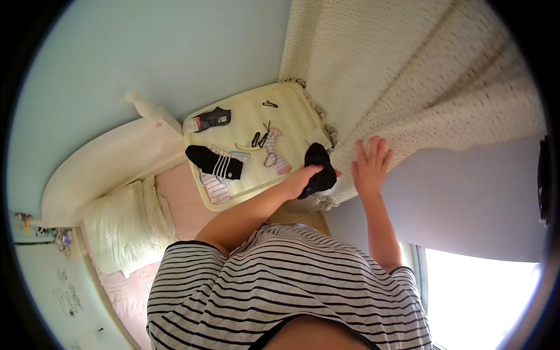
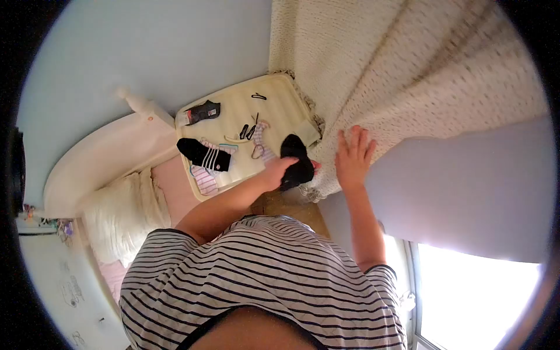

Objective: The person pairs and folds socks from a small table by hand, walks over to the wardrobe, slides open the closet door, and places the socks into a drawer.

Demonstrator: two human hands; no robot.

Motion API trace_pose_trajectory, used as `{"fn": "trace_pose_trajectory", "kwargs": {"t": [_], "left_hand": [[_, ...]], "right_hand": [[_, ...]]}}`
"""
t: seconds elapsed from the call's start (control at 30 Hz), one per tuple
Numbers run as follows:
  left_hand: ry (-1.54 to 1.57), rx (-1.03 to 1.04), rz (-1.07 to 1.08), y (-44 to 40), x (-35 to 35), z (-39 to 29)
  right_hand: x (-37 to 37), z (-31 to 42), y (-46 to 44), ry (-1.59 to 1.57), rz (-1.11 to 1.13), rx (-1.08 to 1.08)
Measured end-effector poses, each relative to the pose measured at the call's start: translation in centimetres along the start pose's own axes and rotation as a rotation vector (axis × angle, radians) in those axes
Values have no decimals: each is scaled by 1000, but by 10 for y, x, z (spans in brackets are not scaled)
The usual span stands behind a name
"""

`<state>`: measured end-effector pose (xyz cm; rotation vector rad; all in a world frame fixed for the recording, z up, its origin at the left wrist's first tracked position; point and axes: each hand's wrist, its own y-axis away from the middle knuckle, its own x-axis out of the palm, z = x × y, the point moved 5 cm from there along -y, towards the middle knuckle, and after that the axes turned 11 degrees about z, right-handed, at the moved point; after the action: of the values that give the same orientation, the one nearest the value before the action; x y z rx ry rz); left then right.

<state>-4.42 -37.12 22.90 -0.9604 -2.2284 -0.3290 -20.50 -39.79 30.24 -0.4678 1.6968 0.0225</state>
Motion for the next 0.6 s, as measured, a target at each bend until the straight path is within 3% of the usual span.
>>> {"fn": "trace_pose_trajectory", "kwargs": {"t": [0.07, 0.17, 0.27, 0.4, 0.5, 0.53, 0.6], "left_hand": [[109, 124, 220, 15, 44, -21], [198, 150, 295, 35, 106, -34], [64, 126, 180, 48, 143, -28], [-380, 120, -97, 75, 185, -33], [-184, 197, -169, 97, 195, -20], [-292, 248, -247, 108, 200, -20], [-530, 322, -345, 119, 214, -20]], "right_hand": [[-14, 10, 19, -126, 68, -72], [-31, 9, 39, -361, 6, -298], [-69, -1, 46, -1152, 159, -558], [-157, 30, 70, -1343, 213, -650], [-162, 40, 71, -1423, 606, -623], [-170, 45, 68, -1517, 388, -727], [-184, 52, 69, -1641, 371, -706]]}}
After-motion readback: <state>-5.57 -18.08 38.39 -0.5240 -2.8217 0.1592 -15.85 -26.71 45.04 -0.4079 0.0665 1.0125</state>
